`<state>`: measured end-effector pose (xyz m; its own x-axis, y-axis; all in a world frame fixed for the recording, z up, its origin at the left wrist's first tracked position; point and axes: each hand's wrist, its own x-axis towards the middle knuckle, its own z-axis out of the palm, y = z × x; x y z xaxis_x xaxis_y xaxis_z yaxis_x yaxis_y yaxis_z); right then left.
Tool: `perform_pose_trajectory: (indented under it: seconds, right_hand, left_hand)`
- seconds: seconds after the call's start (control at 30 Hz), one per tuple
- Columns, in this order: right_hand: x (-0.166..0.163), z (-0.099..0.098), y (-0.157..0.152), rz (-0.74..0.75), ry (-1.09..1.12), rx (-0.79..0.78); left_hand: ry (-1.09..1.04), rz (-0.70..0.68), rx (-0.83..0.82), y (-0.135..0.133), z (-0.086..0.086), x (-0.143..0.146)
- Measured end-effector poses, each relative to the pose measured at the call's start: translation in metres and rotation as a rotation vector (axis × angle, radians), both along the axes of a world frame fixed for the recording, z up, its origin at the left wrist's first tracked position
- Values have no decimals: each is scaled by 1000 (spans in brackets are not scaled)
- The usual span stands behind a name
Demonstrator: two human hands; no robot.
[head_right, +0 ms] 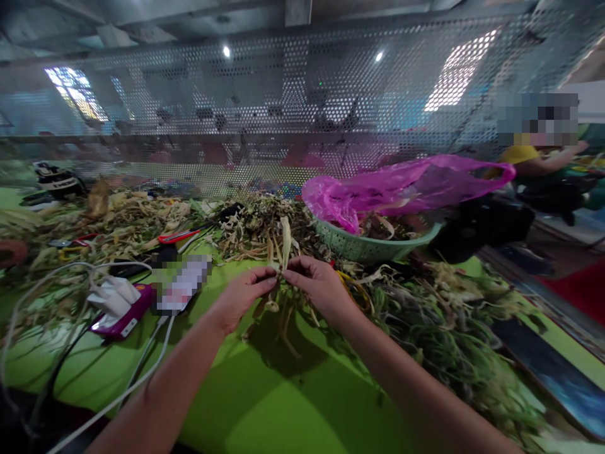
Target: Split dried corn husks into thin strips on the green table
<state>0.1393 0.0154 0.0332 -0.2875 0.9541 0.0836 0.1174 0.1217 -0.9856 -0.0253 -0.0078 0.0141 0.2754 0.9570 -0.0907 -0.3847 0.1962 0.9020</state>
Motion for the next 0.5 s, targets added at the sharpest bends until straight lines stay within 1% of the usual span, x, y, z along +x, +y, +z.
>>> perform_pose_trajectory:
  seconds: [0.1,0.23,0.4,0.5]
  right_hand:
    - [1,0,1,-8,2,-3]
    - [1,-2,3,-18,2,-12]
    - [1,-5,6,-1,-2,-4]
    - [2,-5,8,-5,14,-15]
  left_hand:
    - [99,27,64,2,-5,0]
    - [176,61,93,4,-10,0]
    - [306,157,118,1,-2,2]
    - [333,173,132,-1,4,3]
